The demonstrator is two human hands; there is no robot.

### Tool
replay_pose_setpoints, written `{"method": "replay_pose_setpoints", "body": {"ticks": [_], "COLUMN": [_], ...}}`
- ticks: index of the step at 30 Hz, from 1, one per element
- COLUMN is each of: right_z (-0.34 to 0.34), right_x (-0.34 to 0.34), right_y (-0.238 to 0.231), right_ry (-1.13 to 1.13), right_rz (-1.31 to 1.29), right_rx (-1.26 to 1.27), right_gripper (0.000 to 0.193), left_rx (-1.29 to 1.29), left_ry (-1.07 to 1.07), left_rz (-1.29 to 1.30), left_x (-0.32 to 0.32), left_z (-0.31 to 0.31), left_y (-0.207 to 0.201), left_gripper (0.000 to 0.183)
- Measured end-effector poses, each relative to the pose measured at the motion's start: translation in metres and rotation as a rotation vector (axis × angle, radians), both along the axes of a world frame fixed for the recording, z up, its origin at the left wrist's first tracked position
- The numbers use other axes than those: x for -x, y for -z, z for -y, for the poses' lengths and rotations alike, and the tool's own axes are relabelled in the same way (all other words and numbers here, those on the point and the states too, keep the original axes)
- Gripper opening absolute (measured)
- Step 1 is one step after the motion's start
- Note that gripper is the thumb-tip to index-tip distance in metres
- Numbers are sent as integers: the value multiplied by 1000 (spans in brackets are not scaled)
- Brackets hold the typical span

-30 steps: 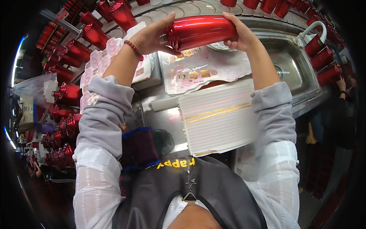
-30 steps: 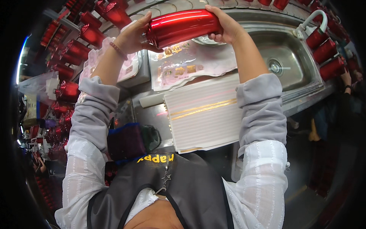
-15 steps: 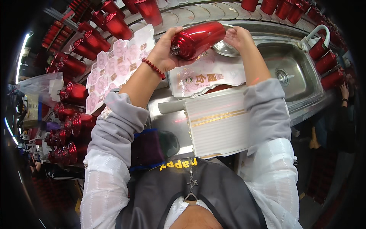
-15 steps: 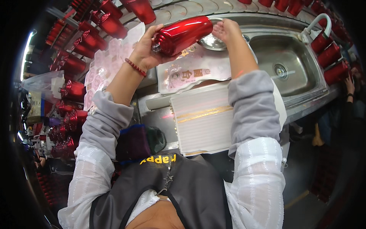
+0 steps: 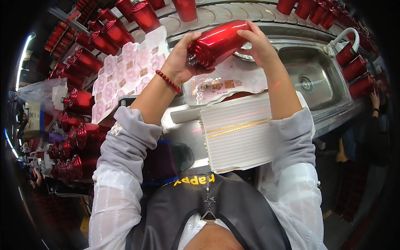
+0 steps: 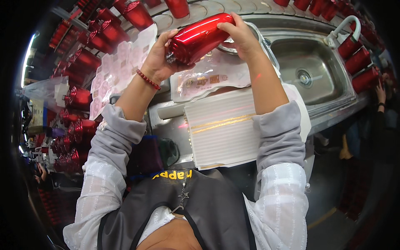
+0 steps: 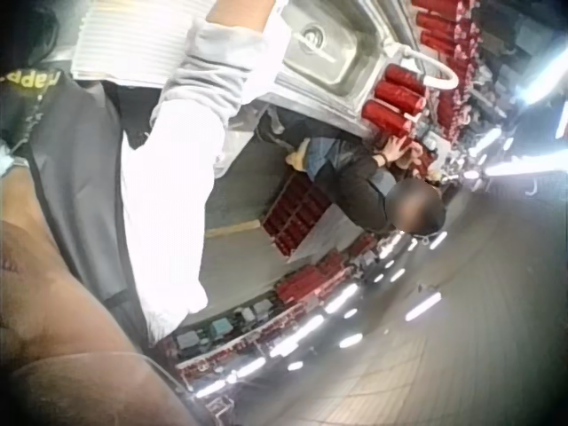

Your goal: The person applies a small rectangular label to the side of a red cylindrical container, smoothing it with a finger. They repeat this process on several identical containers, peeling the backing and pressing the label onto the surface.

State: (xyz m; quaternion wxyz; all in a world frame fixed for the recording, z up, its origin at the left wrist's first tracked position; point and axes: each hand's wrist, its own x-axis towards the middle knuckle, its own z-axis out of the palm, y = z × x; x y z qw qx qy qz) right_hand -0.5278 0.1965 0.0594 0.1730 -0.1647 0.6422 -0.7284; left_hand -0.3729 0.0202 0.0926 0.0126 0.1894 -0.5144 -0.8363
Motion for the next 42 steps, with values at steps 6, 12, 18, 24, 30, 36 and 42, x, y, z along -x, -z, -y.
{"method": "replay_pose_setpoints", "body": {"ticks": [6, 12, 18, 24, 30, 36, 42], "right_z": [-14, -22, -20, -18, 5, 13, -7], "right_x": [11, 16, 6, 25, 92, -12, 21], "right_y": [-14, -12, -17, -5, 59, -5, -2], "right_ry": [-267, -367, -344, -352, 164, -55, -265], "right_rz": [1, -73, -53, -29, 48, -663, -273], "right_rx": [-12, -80, -86, -150, -448, -246, -236], "right_gripper": [73, 71, 66, 50, 31, 67, 89], "left_rx": [173, 187, 206, 101, -56, -125, -9], "left_ry": [-26, 0, 21, -47, -43, -99, -95], "left_rz": [-49, -46, -48, 0, -1, -15, 45], "left_x": [-7, -11, -13, -15, -1, -1, -7], "left_z": [1, 6, 10, 3, 2, 5, 1], "left_y": [1, 6, 4, -4, -2, 1, 3], "left_gripper": [56, 52, 52, 56, 58, 57, 60]}}
